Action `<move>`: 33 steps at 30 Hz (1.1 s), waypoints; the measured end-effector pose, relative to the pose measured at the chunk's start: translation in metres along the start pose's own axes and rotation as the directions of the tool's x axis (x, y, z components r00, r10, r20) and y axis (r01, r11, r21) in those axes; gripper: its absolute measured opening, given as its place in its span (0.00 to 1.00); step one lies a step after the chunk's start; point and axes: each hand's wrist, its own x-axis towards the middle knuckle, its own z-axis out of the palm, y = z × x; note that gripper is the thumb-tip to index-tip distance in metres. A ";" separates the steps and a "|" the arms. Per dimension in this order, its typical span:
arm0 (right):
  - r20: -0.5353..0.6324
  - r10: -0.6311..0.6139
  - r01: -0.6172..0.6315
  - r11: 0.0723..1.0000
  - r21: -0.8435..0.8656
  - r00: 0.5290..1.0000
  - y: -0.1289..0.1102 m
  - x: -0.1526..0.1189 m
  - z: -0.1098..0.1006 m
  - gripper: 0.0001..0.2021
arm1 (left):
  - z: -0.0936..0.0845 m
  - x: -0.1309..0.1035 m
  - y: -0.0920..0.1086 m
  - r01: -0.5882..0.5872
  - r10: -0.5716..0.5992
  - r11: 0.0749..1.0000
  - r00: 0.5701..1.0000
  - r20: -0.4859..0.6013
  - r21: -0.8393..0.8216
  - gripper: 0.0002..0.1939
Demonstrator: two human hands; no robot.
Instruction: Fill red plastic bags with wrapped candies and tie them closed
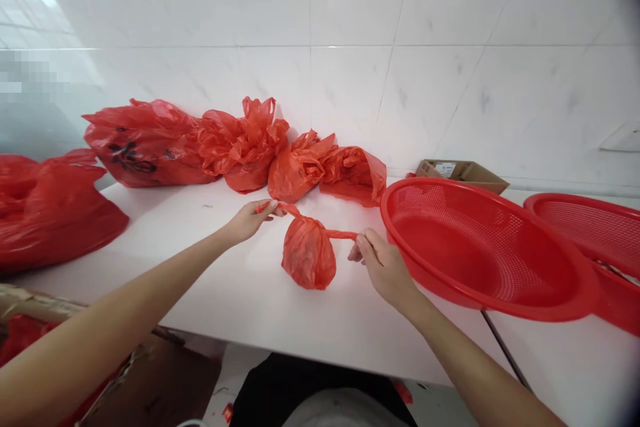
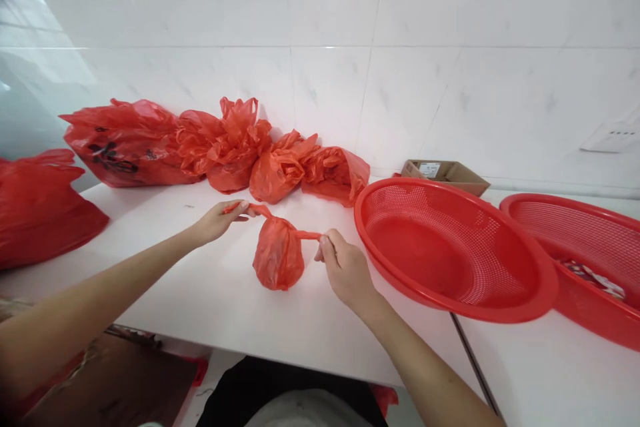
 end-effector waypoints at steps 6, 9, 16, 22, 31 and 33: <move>0.026 0.105 -0.098 0.980 -0.176 0.994 -0.012 0.026 0.041 0.16 | 0.062 0.018 0.007 -0.070 0.075 0.997 0.990 -0.116 0.043 0.20; 0.074 0.117 -0.095 0.964 -0.249 0.990 -0.008 0.025 0.055 0.14 | 0.076 0.020 0.002 -0.062 0.080 0.986 0.991 -0.106 0.157 0.16; 0.169 0.167 -0.145 0.980 -0.135 0.971 0.001 0.020 0.056 0.18 | 0.092 0.017 -0.007 -0.047 0.089 0.945 0.989 -0.116 0.323 0.16; 0.250 0.057 -0.032 0.994 -0.103 0.967 0.008 0.021 0.046 0.16 | 0.083 0.023 -0.004 -0.100 0.119 0.888 0.993 -0.014 0.448 0.13; 0.161 0.086 -0.063 0.988 -0.145 0.983 0.021 0.036 0.012 0.18 | 0.051 0.042 -0.016 -0.087 0.127 0.799 0.992 -0.025 0.595 0.19; 0.129 0.082 -0.057 0.981 -0.184 0.988 0.028 0.041 0.012 0.19 | 0.052 0.047 -0.022 -0.080 0.130 0.789 0.991 -0.039 0.609 0.20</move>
